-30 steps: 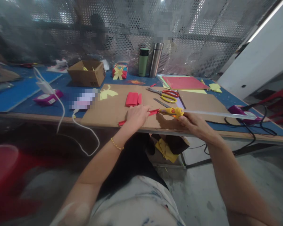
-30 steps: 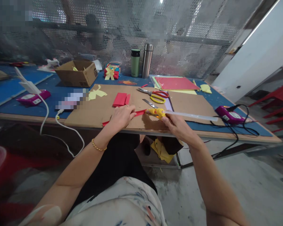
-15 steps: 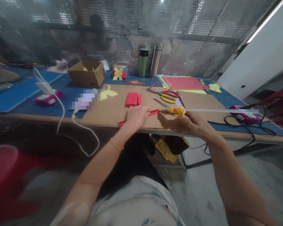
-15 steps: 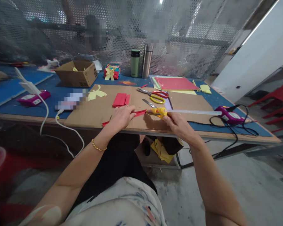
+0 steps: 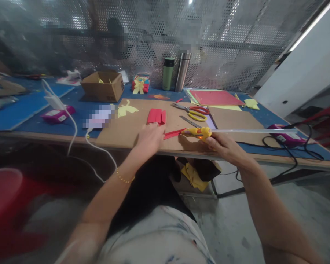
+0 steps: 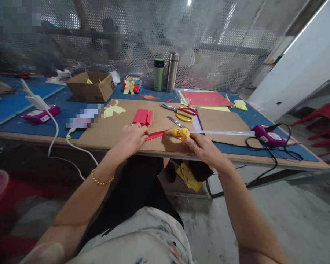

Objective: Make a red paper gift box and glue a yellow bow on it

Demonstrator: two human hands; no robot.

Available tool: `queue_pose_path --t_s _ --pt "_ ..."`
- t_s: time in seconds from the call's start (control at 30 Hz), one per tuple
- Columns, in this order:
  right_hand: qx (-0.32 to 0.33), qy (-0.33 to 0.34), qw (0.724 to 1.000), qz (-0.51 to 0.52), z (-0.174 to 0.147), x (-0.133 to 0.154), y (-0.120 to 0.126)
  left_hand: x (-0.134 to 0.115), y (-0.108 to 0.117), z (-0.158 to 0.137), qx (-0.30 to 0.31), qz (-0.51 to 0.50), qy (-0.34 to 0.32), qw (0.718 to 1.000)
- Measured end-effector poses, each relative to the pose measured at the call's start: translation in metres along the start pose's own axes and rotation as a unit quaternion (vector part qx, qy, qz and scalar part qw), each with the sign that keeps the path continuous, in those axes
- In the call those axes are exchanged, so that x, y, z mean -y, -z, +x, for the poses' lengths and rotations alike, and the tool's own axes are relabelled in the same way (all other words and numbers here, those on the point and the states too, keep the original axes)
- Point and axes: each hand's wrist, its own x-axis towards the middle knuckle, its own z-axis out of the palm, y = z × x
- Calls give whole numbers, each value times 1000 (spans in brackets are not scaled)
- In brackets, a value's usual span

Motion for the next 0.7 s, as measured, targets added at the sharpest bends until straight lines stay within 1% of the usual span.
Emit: queue_pose_path --t_s 0.07,0.17,0.23,0.33,0.57,0.7 --pt "-4 3 1000 -2 0 0 0 11 4 -16 -11 8 3 1000" --pt "-7 3 1000 -8 -1 0 0 26 5 -36 -29 30 43 998" --pt "-3 0 1000 -18 -1 0 0 32 3 -43 -32 27 57 997" --pt "-5 6 1000 -18 1 5 -3 35 0 -45 -36 3 55 998" --pt "3 86 996 0 11 27 -19 36 -2 -41 -48 -50 57 996" --pt "-5 78 997 -1 9 21 -18 36 -1 -42 -49 -67 56 995"
